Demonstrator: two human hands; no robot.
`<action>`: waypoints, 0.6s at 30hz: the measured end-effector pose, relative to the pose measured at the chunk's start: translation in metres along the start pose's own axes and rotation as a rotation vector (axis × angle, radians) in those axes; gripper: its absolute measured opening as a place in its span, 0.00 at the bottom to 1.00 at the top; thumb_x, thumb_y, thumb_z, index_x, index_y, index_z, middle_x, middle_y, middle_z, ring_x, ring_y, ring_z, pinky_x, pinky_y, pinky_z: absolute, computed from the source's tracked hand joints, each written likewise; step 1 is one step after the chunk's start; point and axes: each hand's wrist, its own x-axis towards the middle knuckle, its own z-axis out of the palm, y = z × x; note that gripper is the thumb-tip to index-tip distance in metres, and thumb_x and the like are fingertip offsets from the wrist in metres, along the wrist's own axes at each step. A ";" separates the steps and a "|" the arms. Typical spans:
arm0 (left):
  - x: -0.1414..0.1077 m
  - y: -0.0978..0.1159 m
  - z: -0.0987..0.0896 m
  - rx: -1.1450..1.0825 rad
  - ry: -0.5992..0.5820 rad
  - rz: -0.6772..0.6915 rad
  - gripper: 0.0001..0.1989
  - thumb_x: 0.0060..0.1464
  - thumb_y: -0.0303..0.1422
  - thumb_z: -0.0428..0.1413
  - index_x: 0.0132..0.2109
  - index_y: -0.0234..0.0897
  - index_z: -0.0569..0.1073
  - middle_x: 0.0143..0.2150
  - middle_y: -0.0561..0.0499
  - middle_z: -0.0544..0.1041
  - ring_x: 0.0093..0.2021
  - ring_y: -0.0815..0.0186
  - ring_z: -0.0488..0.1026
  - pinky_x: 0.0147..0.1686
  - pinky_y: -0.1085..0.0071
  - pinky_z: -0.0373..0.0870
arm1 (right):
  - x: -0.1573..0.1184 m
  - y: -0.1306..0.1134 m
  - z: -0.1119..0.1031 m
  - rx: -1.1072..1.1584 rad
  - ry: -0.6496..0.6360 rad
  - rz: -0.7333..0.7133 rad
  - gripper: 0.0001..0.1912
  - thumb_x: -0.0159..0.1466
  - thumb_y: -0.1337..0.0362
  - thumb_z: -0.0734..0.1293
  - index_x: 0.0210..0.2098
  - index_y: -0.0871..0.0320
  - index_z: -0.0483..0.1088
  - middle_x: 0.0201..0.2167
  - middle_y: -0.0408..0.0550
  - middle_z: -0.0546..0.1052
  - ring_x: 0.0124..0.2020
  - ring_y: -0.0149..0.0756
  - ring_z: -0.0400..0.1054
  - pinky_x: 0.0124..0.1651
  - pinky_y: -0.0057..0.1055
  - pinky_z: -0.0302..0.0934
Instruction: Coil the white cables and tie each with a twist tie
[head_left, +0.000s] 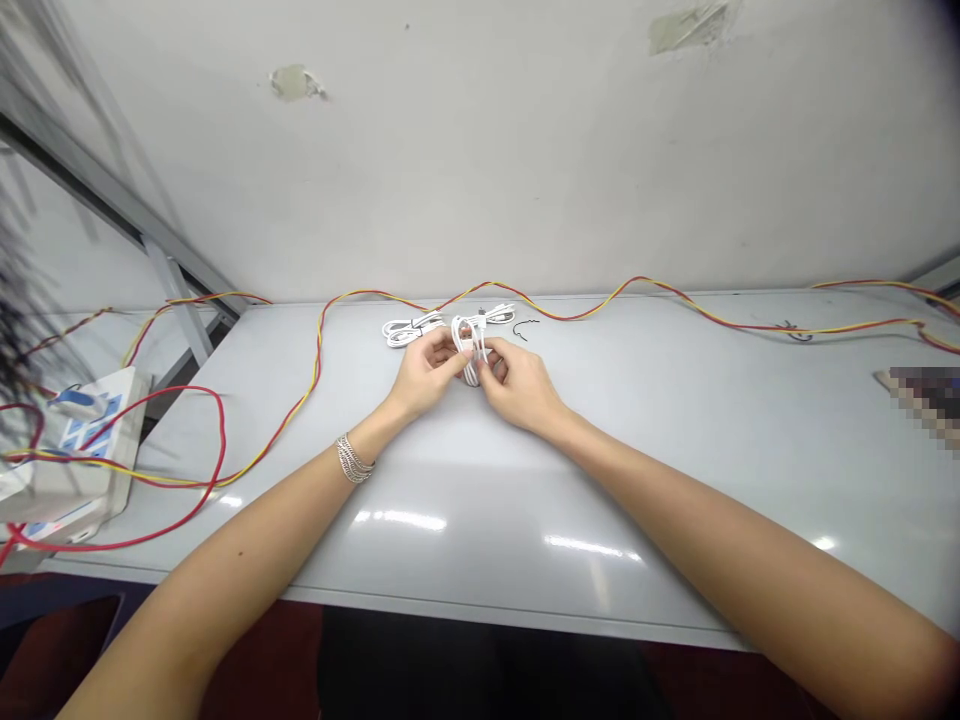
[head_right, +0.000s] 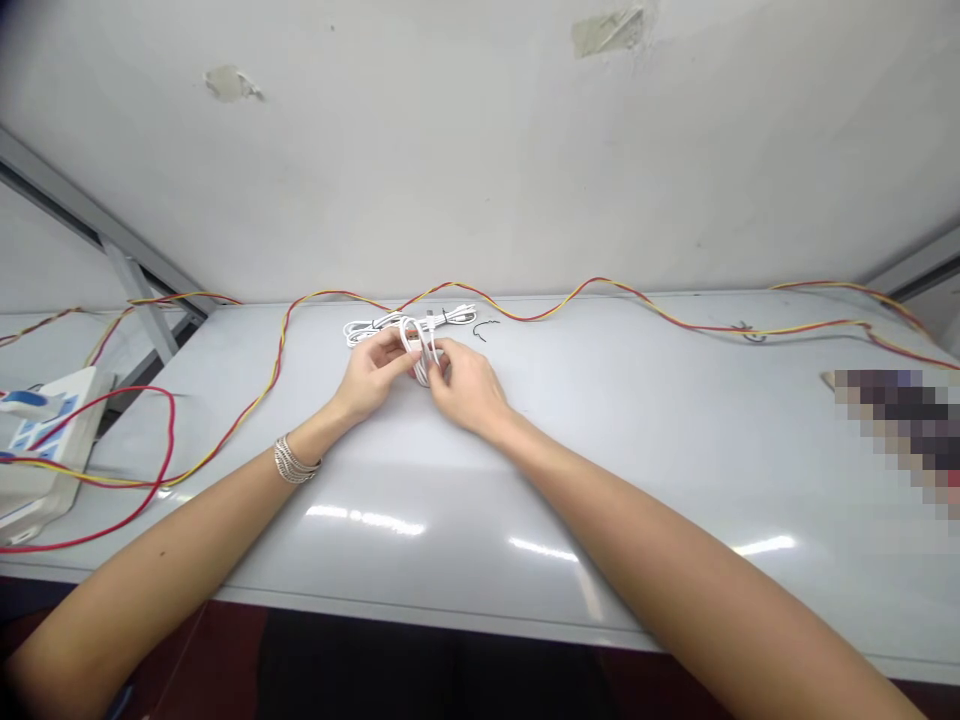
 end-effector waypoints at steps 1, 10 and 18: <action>0.000 -0.001 0.000 -0.001 0.005 0.000 0.17 0.48 0.40 0.67 0.40 0.34 0.74 0.35 0.49 0.76 0.34 0.65 0.74 0.32 0.71 0.73 | 0.000 0.000 0.000 0.008 0.001 0.007 0.15 0.64 0.65 0.62 0.49 0.57 0.72 0.31 0.45 0.77 0.24 0.32 0.66 0.32 0.30 0.58; 0.000 -0.002 0.001 -0.024 0.026 0.005 0.18 0.47 0.39 0.68 0.40 0.34 0.74 0.33 0.50 0.76 0.32 0.67 0.74 0.30 0.73 0.74 | -0.001 0.000 -0.001 0.075 0.029 0.006 0.14 0.65 0.61 0.63 0.50 0.56 0.68 0.31 0.44 0.77 0.23 0.32 0.67 0.31 0.30 0.59; 0.002 -0.004 0.001 -0.020 0.042 -0.010 0.18 0.46 0.39 0.67 0.40 0.34 0.74 0.32 0.50 0.75 0.31 0.67 0.73 0.30 0.72 0.73 | 0.000 -0.002 -0.001 0.090 0.056 -0.009 0.09 0.63 0.61 0.63 0.43 0.56 0.66 0.32 0.44 0.77 0.22 0.30 0.64 0.30 0.29 0.58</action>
